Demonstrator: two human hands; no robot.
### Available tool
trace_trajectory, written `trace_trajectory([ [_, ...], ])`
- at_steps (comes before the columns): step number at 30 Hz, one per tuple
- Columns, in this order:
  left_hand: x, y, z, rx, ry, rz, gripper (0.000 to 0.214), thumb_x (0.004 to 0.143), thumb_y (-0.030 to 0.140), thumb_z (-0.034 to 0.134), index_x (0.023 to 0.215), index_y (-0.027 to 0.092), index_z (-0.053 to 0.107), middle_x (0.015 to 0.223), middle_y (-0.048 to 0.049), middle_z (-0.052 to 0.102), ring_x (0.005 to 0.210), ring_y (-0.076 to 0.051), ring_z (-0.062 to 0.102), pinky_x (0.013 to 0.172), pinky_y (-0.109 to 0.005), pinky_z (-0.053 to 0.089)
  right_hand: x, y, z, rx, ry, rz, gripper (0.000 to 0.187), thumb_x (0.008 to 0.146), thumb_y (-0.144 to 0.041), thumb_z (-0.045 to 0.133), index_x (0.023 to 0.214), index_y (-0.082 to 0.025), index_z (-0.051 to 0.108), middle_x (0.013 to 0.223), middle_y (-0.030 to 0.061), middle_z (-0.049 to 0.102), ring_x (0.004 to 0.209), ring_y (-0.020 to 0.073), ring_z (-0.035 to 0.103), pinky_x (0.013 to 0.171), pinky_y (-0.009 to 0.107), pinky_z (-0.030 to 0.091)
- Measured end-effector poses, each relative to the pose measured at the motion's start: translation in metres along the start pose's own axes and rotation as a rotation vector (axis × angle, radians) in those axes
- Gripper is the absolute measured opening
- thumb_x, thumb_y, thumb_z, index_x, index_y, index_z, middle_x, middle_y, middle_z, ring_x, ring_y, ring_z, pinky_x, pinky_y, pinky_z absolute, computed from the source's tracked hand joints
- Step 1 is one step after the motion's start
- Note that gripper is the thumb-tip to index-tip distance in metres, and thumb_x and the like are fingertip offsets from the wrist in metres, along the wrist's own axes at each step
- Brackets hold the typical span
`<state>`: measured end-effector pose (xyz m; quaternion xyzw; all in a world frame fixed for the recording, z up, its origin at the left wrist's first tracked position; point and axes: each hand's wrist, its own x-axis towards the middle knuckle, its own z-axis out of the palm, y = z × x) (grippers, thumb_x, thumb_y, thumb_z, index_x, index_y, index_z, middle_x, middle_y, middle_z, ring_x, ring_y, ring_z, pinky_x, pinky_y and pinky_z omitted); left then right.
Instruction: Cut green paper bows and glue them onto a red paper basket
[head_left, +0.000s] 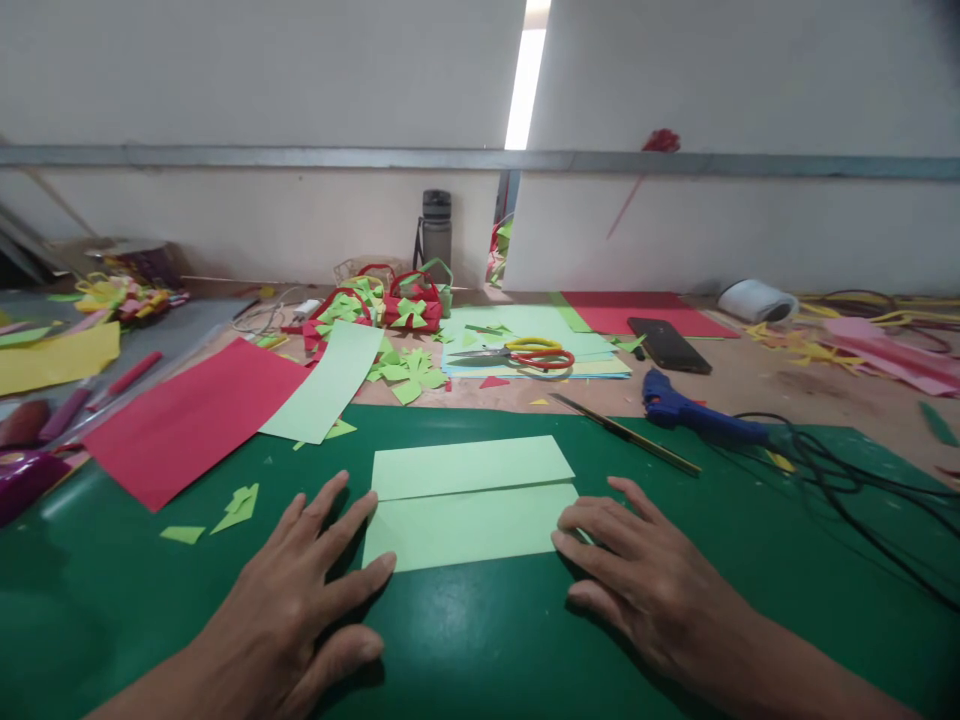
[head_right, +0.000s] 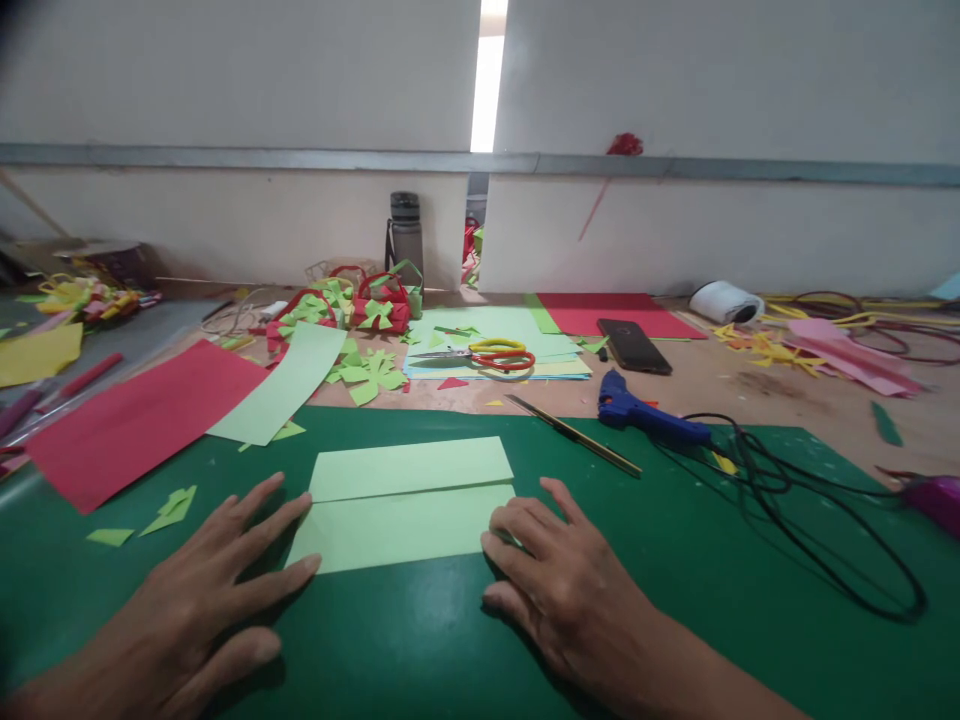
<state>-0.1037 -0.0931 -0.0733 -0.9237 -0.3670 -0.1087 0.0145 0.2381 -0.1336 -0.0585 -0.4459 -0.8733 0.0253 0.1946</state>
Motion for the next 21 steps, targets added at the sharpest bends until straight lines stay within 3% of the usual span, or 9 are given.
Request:
trace_trajectory([
  [7, -0.025, -0.015, 0.003, 0.078, 0.168, -0.012, 0.038, 0.089, 0.058, 0.046, 0.108, 0.035, 0.070, 0.139, -0.0021, 0.051, 0.138, -0.035, 0.029, 0.108, -0.062, 0.025, 0.001, -0.001, -0.002, -0.038, 0.008, 0.001, 0.010, 0.091, -0.020, 0.054, 0.097, -0.023, 0.060, 0.095, 0.0020, 0.065, 0.090, 0.0191, 0.060, 0.101, 0.046, 0.022],
  [11, -0.017, 0.000, -0.006, 0.101, 0.242, 0.084, 0.027, 0.091, 0.042, 0.050, 0.097, 0.027, 0.072, 0.130, -0.0046, 0.060, 0.133, -0.029, 0.039, 0.111, -0.055, 0.026, 0.001, -0.004, 0.002, -0.117, 0.015, -0.036, 0.011, 0.090, -0.017, 0.051, 0.093, -0.021, 0.061, 0.091, 0.0034, 0.066, 0.084, 0.0200, 0.060, 0.098, 0.047, 0.027],
  [13, 0.000, 0.015, -0.011, 0.094, 0.181, 0.218, 0.037, 0.092, 0.045, 0.049, 0.119, 0.025, 0.063, 0.132, -0.0060, 0.058, 0.133, -0.027, 0.040, 0.114, -0.050, 0.023, 0.001, -0.006, 0.005, -0.186, 0.034, -0.042, 0.010, 0.090, -0.018, 0.052, 0.092, -0.019, 0.062, 0.089, 0.0051, 0.066, 0.082, 0.0213, 0.060, 0.094, 0.046, 0.031],
  [15, 0.023, 0.030, -0.012, 0.068, 0.036, 0.309, 0.054, 0.093, 0.049, 0.045, 0.137, 0.019, 0.047, 0.139, -0.0092, 0.051, 0.136, -0.027, 0.036, 0.114, -0.048, 0.023, 0.002, -0.006, 0.008, -0.255, 0.062, -0.034, 0.011, 0.089, -0.019, 0.053, 0.094, -0.018, 0.062, 0.089, 0.0066, 0.065, 0.080, 0.0224, 0.058, 0.090, 0.045, 0.033],
  [18, 0.057, 0.045, -0.010, -0.014, -0.099, 0.321, 0.061, 0.094, 0.053, 0.039, 0.143, 0.015, 0.036, 0.149, -0.0139, 0.036, 0.137, -0.033, 0.031, 0.108, -0.052, 0.030, 0.004, 0.001, 0.006, -0.268, 0.027, -0.049, 0.013, 0.090, -0.022, 0.053, 0.097, -0.017, 0.063, 0.089, 0.0066, 0.064, 0.080, 0.0219, 0.057, 0.089, 0.046, 0.034],
  [21, 0.079, 0.052, -0.008, -0.086, -0.181, 0.278, 0.059, 0.094, 0.055, 0.037, 0.137, 0.015, 0.042, 0.142, -0.0163, 0.044, 0.128, -0.034, 0.040, 0.104, -0.053, 0.034, 0.008, 0.015, -0.002, -0.204, -0.080, -0.133, 0.016, 0.092, -0.023, 0.050, 0.099, -0.017, 0.063, 0.091, 0.0069, 0.063, 0.081, 0.0202, 0.054, 0.085, 0.041, 0.037],
])
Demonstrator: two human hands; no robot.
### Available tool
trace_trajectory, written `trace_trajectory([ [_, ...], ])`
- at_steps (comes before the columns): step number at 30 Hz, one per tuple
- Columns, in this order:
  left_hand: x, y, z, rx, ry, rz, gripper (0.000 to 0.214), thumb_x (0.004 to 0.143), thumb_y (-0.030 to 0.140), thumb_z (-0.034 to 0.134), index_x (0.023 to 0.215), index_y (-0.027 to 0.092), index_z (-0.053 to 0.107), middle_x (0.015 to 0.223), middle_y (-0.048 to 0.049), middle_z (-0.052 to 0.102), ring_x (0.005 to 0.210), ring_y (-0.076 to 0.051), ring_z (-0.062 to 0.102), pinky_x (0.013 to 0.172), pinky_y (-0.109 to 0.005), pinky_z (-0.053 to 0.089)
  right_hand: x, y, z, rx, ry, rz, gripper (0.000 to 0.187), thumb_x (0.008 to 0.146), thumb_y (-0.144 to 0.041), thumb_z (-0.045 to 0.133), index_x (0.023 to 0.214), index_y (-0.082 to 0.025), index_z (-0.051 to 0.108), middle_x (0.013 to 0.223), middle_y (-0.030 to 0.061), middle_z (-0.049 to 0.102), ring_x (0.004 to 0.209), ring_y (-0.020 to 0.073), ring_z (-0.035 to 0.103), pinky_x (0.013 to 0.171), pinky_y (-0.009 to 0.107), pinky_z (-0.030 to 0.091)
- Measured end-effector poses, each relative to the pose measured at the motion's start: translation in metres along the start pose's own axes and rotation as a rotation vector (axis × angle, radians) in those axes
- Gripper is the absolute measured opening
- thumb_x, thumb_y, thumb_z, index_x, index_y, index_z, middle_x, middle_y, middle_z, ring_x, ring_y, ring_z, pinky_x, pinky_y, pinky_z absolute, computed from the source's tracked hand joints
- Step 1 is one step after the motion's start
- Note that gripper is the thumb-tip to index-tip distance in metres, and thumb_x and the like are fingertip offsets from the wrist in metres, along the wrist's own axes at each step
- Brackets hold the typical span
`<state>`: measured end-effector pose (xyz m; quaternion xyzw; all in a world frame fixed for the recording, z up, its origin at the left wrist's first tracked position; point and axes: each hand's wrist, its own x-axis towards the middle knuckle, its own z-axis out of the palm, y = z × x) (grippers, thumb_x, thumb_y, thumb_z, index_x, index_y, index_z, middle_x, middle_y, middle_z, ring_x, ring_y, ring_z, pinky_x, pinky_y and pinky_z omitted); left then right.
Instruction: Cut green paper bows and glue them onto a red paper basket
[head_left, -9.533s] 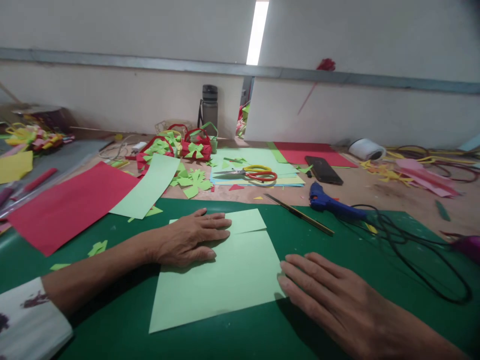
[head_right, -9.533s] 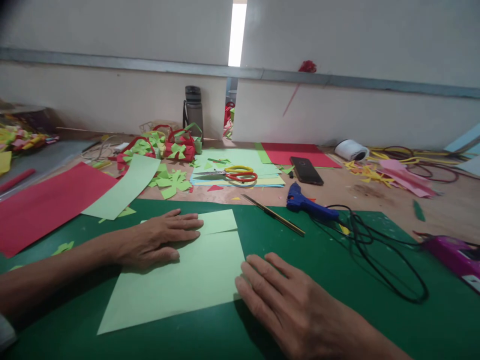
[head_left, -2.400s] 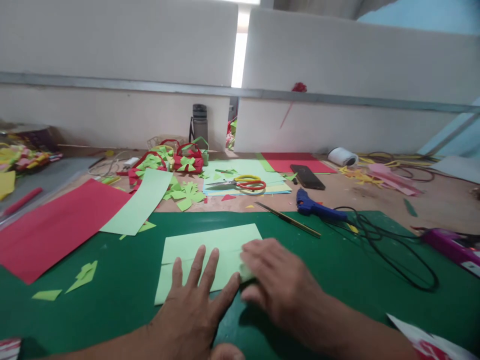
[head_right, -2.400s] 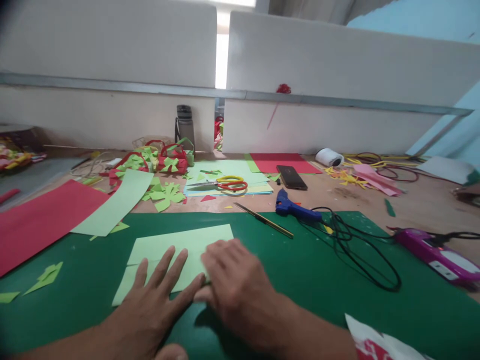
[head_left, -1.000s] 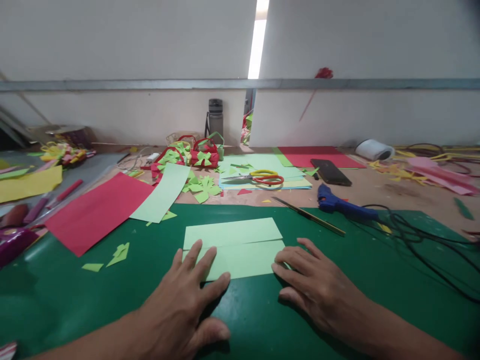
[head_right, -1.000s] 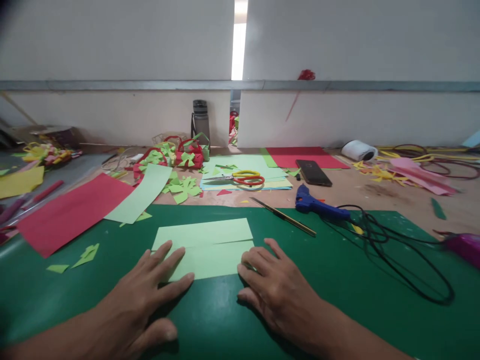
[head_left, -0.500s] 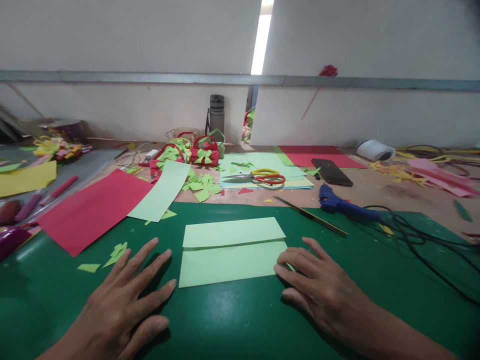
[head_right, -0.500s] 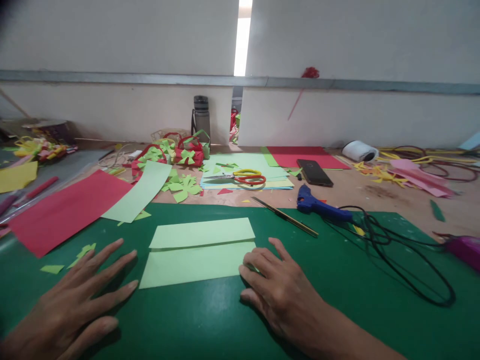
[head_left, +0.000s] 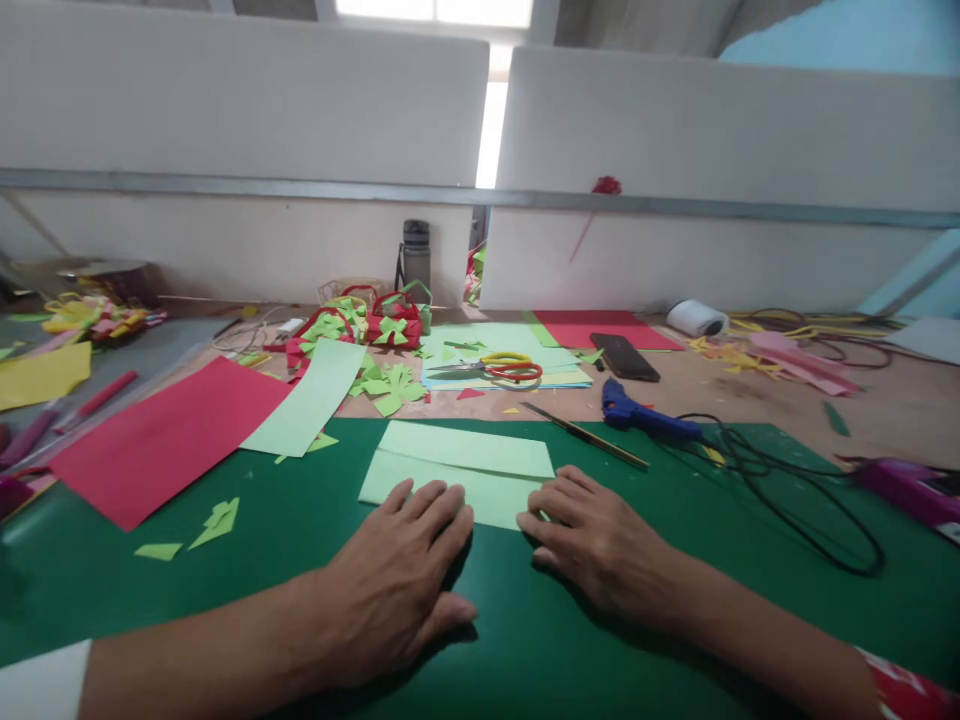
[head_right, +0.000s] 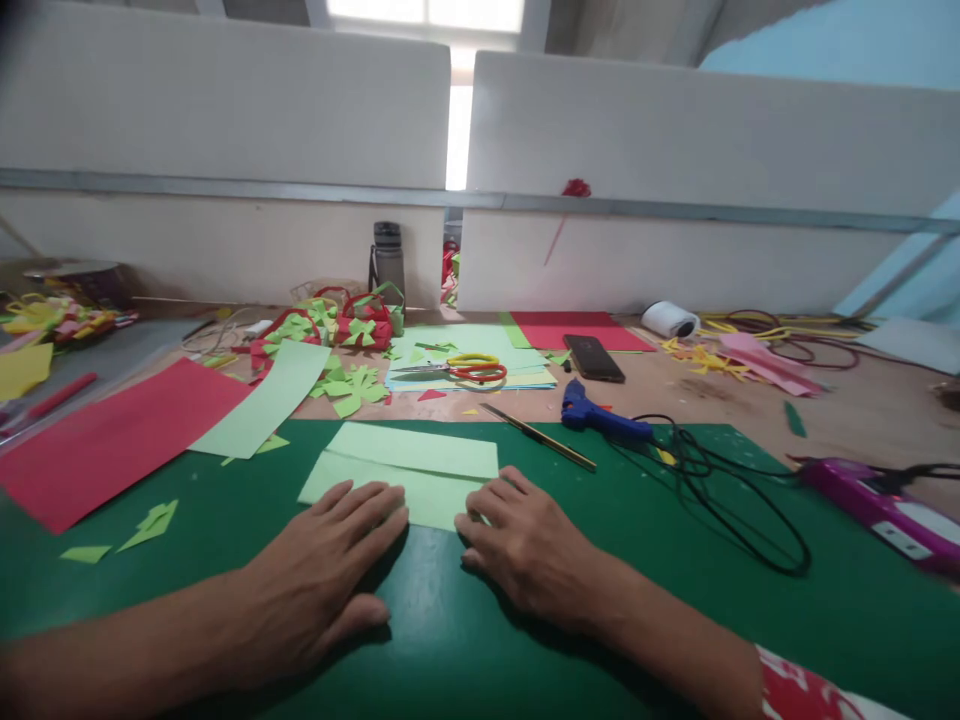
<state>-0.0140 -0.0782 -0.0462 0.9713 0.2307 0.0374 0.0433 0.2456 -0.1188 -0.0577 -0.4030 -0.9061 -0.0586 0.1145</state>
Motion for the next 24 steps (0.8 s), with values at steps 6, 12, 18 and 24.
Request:
trace_trajectory([
  [6, 0.005, 0.000, -0.001, -0.099, -0.028, 0.002, 0.054, 0.093, 0.056, 0.037, 0.126, 0.015, 0.049, 0.116, -0.0131, 0.053, 0.098, -0.028, 0.046, 0.089, -0.047, 0.043, 0.013, 0.006, -0.016, 0.214, -0.094, 0.225, 0.022, 0.093, -0.022, 0.047, 0.094, -0.014, 0.067, 0.098, 0.0128, 0.065, 0.091, 0.0228, 0.054, 0.087, 0.042, 0.036],
  [12, 0.003, -0.001, 0.001, -0.131, 0.006, 0.013, 0.045, 0.095, 0.048, 0.038, 0.122, 0.015, 0.051, 0.117, -0.0139, 0.050, 0.100, -0.028, 0.043, 0.090, -0.047, 0.042, 0.055, -0.008, -0.025, 0.568, -0.292, 0.611, 0.017, 0.085, -0.025, 0.052, 0.079, -0.017, 0.065, 0.069, 0.0019, 0.066, 0.061, 0.0138, 0.061, 0.058, 0.024, 0.045],
  [18, 0.002, -0.002, 0.008, -0.164, 0.063, 0.035, 0.031, 0.096, 0.037, 0.039, 0.109, 0.015, 0.056, 0.108, -0.0130, 0.054, 0.096, -0.029, 0.044, 0.084, -0.048, 0.042, 0.082, 0.005, -0.003, 0.730, -0.567, 0.771, 0.022, 0.068, -0.032, 0.066, 0.055, -0.017, 0.057, 0.045, -0.0037, 0.057, 0.038, 0.0089, 0.050, 0.036, 0.017, 0.036],
  [24, 0.003, -0.002, 0.011, -0.175, 0.084, 0.027, 0.027, 0.094, 0.033, 0.042, 0.109, 0.015, 0.055, 0.105, -0.0128, 0.054, 0.094, -0.029, 0.044, 0.081, -0.049, 0.042, 0.093, 0.004, -0.004, 0.660, -0.633, 0.833, 0.031, 0.063, -0.039, 0.068, 0.045, -0.018, 0.053, 0.039, -0.0026, 0.053, 0.035, 0.0094, 0.045, 0.034, 0.020, 0.034],
])
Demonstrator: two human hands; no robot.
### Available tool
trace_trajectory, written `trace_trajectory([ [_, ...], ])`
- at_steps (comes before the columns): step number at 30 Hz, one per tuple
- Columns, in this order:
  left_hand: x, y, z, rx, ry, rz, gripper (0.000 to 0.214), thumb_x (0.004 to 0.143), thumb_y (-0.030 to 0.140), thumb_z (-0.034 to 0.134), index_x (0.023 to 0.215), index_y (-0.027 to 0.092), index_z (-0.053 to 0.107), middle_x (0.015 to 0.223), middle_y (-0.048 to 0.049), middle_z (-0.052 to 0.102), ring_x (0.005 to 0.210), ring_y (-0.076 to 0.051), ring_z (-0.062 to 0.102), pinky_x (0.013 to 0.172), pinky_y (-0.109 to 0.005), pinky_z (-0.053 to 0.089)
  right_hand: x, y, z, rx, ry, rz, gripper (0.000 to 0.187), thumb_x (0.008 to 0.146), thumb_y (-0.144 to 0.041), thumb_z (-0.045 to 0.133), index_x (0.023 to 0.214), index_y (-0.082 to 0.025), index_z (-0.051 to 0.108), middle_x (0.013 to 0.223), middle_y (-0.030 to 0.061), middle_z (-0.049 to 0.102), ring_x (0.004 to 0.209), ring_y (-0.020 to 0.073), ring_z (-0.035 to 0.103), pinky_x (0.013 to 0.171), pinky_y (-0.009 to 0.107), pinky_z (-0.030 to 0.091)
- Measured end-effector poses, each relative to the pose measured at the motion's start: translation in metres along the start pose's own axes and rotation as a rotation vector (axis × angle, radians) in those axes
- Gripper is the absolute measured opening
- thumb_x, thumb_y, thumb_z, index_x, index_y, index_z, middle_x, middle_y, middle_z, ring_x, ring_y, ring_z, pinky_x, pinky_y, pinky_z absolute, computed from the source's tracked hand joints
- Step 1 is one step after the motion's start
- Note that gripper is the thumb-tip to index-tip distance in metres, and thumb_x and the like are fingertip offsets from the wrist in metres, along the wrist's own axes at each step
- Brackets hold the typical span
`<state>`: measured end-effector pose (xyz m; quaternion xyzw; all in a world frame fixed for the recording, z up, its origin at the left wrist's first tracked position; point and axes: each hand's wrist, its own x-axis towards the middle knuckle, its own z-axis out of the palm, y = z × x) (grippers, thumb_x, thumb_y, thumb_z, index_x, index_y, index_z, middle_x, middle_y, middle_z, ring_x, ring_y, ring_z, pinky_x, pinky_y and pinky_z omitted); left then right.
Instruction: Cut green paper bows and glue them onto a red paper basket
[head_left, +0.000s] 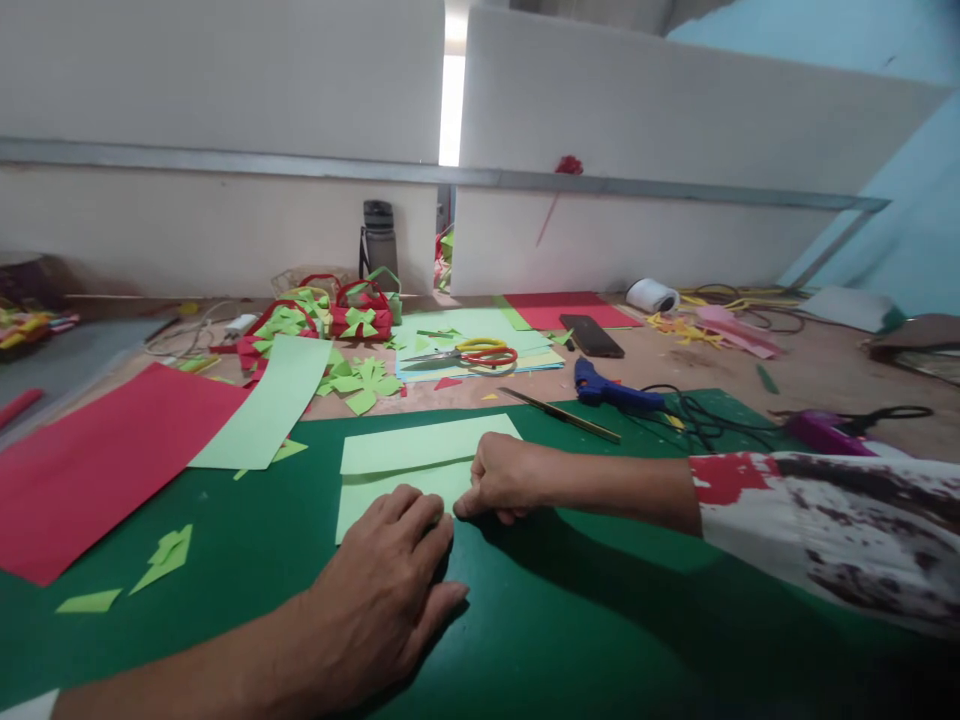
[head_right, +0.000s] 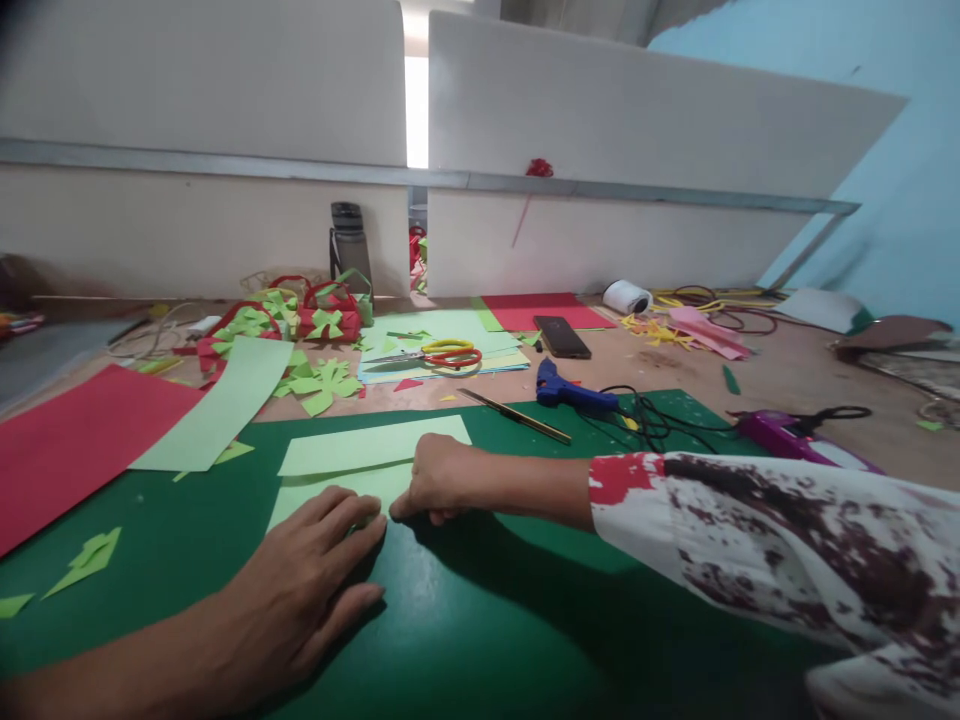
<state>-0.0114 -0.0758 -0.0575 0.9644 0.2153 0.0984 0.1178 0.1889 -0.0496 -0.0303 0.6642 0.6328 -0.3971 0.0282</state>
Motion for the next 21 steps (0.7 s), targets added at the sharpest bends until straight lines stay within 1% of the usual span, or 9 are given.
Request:
trace_trajectory([
  [3, 0.000, -0.001, 0.001, 0.012, 0.022, 0.008, 0.025, 0.094, 0.031, 0.043, 0.109, 0.016, 0.055, 0.105, -0.0125, 0.054, 0.095, -0.028, 0.044, 0.081, -0.048, 0.042, -0.003, -0.002, -0.002, -0.010, -0.003, 0.008, 0.030, 0.063, -0.037, 0.067, 0.045, -0.019, 0.053, 0.039, -0.0027, 0.052, 0.036, 0.0094, 0.045, 0.034, 0.020, 0.033],
  [6, -0.001, -0.001, 0.001, 0.017, 0.047, 0.012, 0.023, 0.093, 0.032, 0.045, 0.108, 0.017, 0.055, 0.103, -0.0114, 0.055, 0.093, -0.027, 0.046, 0.081, -0.045, 0.043, -0.006, 0.004, -0.004, -0.009, 0.001, 0.016, 0.027, 0.063, -0.034, 0.067, 0.045, -0.020, 0.053, 0.039, -0.0028, 0.053, 0.036, 0.0103, 0.045, 0.034, 0.021, 0.032],
  [11, -0.001, -0.001, 0.001, 0.015, 0.066, 0.020, 0.023, 0.093, 0.032, 0.045, 0.109, 0.019, 0.054, 0.102, -0.0103, 0.056, 0.093, -0.026, 0.047, 0.082, -0.042, 0.044, -0.013, 0.025, -0.009, 0.017, 0.021, 0.073, 0.028, 0.065, -0.032, 0.065, 0.045, -0.021, 0.049, 0.037, -0.0036, 0.051, 0.034, 0.0094, 0.041, 0.034, 0.021, 0.031],
  [18, -0.001, -0.002, 0.002, 0.010, 0.013, 0.002, 0.026, 0.094, 0.032, 0.041, 0.111, 0.015, 0.052, 0.110, -0.0135, 0.054, 0.098, -0.030, 0.044, 0.082, -0.048, 0.043, -0.027, 0.054, -0.018, 0.050, 0.070, 0.187, 0.034, 0.068, -0.030, 0.063, 0.043, -0.022, 0.042, 0.034, -0.0046, 0.048, 0.031, 0.0083, 0.037, 0.034, 0.021, 0.027],
  [21, -0.002, -0.002, 0.001, 0.006, 0.001, -0.009, 0.025, 0.095, 0.033, 0.040, 0.110, 0.016, 0.052, 0.111, -0.0129, 0.053, 0.098, -0.029, 0.044, 0.083, -0.047, 0.042, -0.035, 0.067, -0.024, 0.033, 0.097, 0.199, 0.034, 0.070, -0.028, 0.061, 0.043, -0.022, 0.041, 0.035, -0.0045, 0.048, 0.031, 0.0082, 0.036, 0.034, 0.021, 0.027],
])
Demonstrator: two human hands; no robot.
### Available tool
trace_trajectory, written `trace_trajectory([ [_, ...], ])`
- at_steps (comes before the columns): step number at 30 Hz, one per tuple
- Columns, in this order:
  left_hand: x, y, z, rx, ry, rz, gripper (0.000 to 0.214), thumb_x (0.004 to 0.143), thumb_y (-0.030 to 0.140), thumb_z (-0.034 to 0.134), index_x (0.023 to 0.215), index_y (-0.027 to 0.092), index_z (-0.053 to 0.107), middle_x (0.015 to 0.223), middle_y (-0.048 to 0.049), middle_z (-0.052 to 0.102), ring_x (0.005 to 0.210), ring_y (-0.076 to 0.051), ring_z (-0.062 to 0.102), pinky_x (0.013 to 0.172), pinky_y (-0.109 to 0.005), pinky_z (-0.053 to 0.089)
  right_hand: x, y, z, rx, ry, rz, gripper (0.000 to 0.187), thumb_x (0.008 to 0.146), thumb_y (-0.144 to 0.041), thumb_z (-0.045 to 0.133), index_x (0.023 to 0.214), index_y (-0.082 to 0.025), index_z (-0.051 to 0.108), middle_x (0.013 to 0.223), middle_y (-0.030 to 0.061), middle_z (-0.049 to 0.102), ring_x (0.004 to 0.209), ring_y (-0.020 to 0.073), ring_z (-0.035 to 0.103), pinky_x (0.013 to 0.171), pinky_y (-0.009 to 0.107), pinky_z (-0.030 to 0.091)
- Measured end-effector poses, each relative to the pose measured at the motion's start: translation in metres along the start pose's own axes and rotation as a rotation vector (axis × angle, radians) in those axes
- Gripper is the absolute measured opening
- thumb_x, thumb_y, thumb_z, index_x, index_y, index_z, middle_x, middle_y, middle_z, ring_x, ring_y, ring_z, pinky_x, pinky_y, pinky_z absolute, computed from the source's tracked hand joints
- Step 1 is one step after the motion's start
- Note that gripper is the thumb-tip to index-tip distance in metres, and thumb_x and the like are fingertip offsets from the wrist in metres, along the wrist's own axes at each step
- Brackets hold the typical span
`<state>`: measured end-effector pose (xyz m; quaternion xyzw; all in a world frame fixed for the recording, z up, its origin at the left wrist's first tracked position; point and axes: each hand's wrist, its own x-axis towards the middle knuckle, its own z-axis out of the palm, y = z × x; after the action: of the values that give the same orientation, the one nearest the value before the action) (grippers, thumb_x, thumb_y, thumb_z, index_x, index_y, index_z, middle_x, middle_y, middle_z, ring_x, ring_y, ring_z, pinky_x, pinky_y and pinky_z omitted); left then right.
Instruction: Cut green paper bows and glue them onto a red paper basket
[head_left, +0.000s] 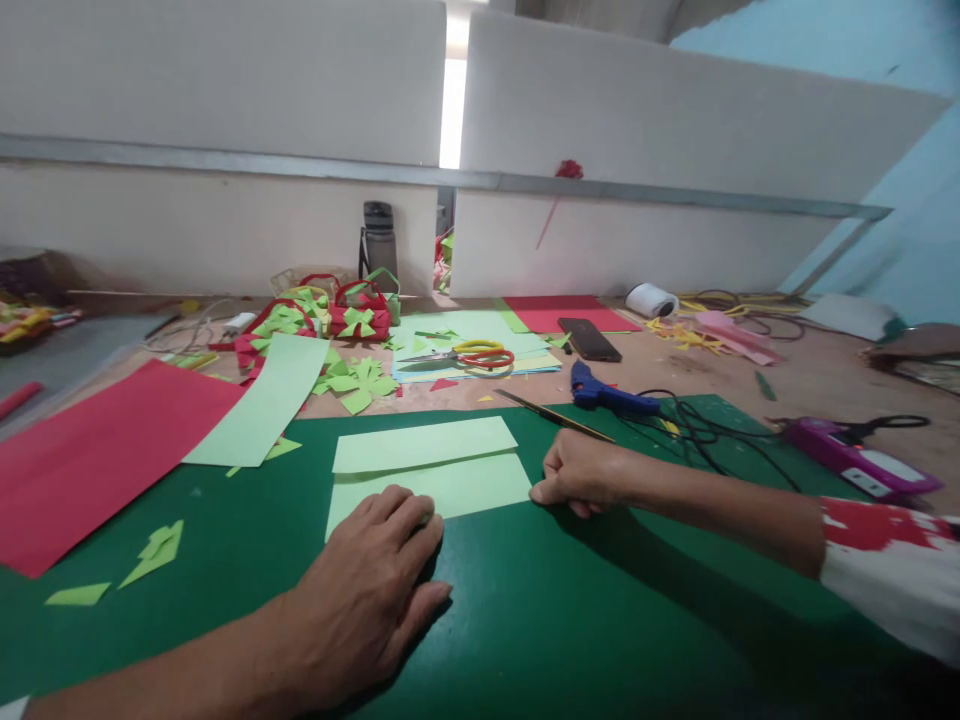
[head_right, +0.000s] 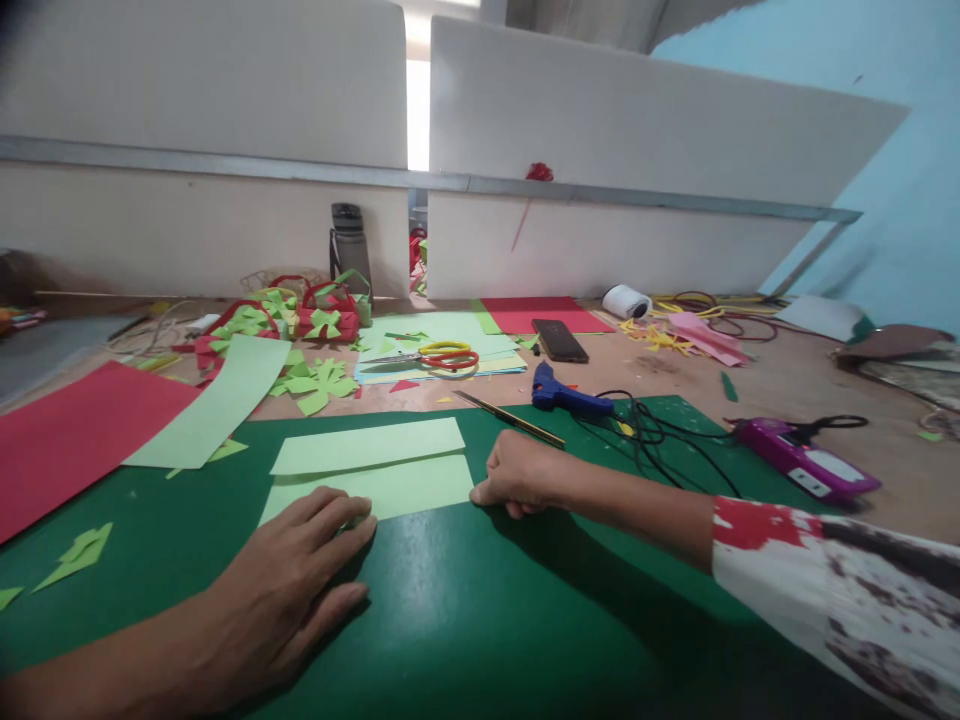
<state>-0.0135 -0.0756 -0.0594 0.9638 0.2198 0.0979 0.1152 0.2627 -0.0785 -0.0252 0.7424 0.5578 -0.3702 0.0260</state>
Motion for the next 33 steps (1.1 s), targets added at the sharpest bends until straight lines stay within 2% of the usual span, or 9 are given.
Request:
trace_trajectory([
  [3, -0.001, 0.002, -0.002, -0.001, -0.007, -0.012, 0.026, 0.095, 0.034, 0.040, 0.109, 0.016, 0.052, 0.110, -0.0126, 0.052, 0.097, -0.028, 0.043, 0.082, -0.047, 0.042, -0.010, 0.009, -0.007, -0.043, 0.046, -0.045, 0.032, 0.072, -0.026, 0.059, 0.045, -0.021, 0.043, 0.038, -0.0031, 0.051, 0.033, 0.0089, 0.038, 0.037, 0.022, 0.027],
  [5, 0.001, 0.004, -0.004, 0.001, -0.022, -0.019, 0.027, 0.095, 0.035, 0.039, 0.110, 0.016, 0.052, 0.108, -0.0121, 0.052, 0.094, -0.028, 0.043, 0.081, -0.046, 0.041, -0.019, 0.007, -0.008, -0.088, 0.116, -0.139, 0.028, 0.074, -0.026, 0.058, 0.049, -0.020, 0.047, 0.045, -0.0018, 0.054, 0.039, 0.0099, 0.042, 0.041, 0.023, 0.028],
  [8, 0.010, 0.006, -0.007, 0.041, -0.048, -0.006, 0.032, 0.094, 0.040, 0.041, 0.116, 0.020, 0.051, 0.105, -0.0103, 0.051, 0.090, -0.027, 0.043, 0.077, -0.045, 0.042, -0.028, -0.009, -0.001, -0.153, 0.231, -0.345, 0.020, 0.080, -0.027, 0.057, 0.062, -0.018, 0.058, 0.061, -0.0011, 0.059, 0.056, 0.0113, 0.048, 0.051, 0.022, 0.030],
  [11, 0.020, 0.006, -0.010, 0.126, -0.071, 0.029, 0.037, 0.093, 0.048, 0.040, 0.119, 0.023, 0.051, 0.098, -0.0091, 0.051, 0.086, -0.026, 0.043, 0.072, -0.043, 0.042, -0.026, -0.028, 0.013, -0.210, 0.242, -0.483, 0.015, 0.080, -0.027, 0.061, 0.068, -0.019, 0.064, 0.064, -0.0014, 0.061, 0.061, 0.0119, 0.050, 0.055, 0.023, 0.030],
  [14, 0.024, 0.001, -0.012, 0.175, -0.082, 0.070, 0.038, 0.094, 0.052, 0.039, 0.114, 0.024, 0.054, 0.096, -0.0082, 0.051, 0.083, -0.024, 0.044, 0.071, -0.039, 0.042, -0.017, -0.036, 0.022, -0.258, 0.265, -0.506, 0.011, 0.077, -0.023, 0.064, 0.067, -0.017, 0.066, 0.060, 0.0010, 0.061, 0.059, 0.0135, 0.049, 0.054, 0.024, 0.027],
  [17, 0.017, -0.008, -0.016, 0.180, -0.059, 0.095, 0.031, 0.095, 0.047, 0.041, 0.107, 0.024, 0.058, 0.099, -0.0071, 0.053, 0.085, -0.023, 0.045, 0.074, -0.037, 0.041, -0.009, -0.034, 0.024, -0.274, 0.281, -0.519, 0.011, 0.077, -0.024, 0.064, 0.069, -0.017, 0.068, 0.061, 0.0017, 0.063, 0.058, 0.0140, 0.051, 0.053, 0.024, 0.026],
  [25, -0.021, -0.032, -0.023, 0.054, 0.056, 0.093, 0.024, 0.097, 0.032, 0.040, 0.104, 0.023, 0.062, 0.106, -0.0083, 0.056, 0.095, -0.022, 0.049, 0.084, -0.034, 0.042, -0.006, -0.024, 0.026, -0.268, 0.310, -0.529, 0.012, 0.078, -0.028, 0.064, 0.071, -0.019, 0.068, 0.064, 0.0015, 0.066, 0.059, 0.0146, 0.053, 0.053, 0.024, 0.027],
  [33, -0.054, -0.051, -0.032, 0.067, 0.031, 0.026, 0.022, 0.094, 0.021, 0.044, 0.107, 0.023, 0.062, 0.114, -0.0090, 0.055, 0.105, -0.024, 0.048, 0.089, -0.037, 0.042, -0.004, -0.022, 0.028, -0.257, 0.320, -0.556, 0.013, 0.079, -0.025, 0.064, 0.070, -0.017, 0.067, 0.059, 0.0003, 0.063, 0.054, 0.0126, 0.050, 0.052, 0.023, 0.028],
])
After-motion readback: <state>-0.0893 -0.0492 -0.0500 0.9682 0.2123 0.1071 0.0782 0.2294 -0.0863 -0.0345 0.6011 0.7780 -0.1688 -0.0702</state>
